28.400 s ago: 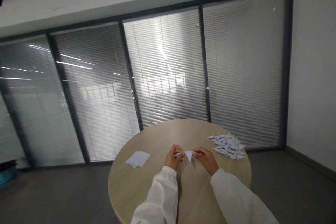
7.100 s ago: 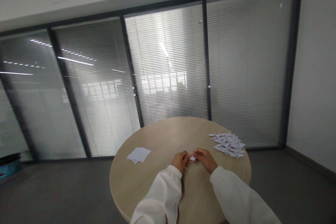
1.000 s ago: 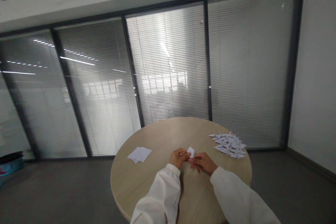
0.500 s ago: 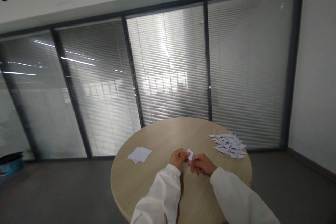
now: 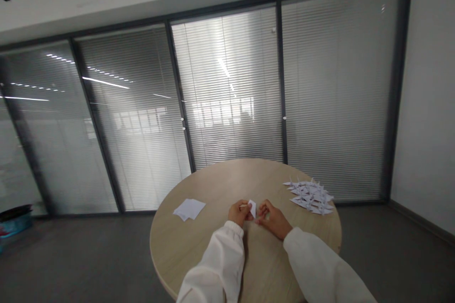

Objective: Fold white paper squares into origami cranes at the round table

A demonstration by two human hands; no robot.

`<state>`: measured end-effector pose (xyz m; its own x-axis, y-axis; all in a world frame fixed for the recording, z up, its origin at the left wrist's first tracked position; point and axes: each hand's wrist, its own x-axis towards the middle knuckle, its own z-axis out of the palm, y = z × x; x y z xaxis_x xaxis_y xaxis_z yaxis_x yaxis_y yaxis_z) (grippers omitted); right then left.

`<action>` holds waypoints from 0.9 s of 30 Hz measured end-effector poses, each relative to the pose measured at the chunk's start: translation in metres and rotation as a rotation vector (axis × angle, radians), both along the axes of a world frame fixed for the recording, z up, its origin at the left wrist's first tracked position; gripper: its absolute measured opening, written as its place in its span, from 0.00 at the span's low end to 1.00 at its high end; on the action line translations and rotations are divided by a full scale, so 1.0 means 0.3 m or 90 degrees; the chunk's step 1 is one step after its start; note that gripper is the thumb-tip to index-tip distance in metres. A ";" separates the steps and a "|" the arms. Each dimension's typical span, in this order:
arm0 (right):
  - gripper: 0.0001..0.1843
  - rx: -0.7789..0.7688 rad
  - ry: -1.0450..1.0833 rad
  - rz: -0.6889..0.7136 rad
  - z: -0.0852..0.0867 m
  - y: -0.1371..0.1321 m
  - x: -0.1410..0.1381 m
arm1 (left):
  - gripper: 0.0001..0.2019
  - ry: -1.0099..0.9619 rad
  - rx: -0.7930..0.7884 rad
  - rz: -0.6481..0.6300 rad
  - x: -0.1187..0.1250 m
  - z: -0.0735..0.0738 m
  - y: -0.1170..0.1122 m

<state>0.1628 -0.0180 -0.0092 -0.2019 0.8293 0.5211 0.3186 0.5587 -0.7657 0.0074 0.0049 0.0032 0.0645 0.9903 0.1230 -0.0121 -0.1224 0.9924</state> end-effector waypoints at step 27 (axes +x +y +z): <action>0.19 0.158 -0.094 0.010 0.007 -0.005 0.007 | 0.24 0.081 -0.015 -0.056 0.002 -0.008 -0.008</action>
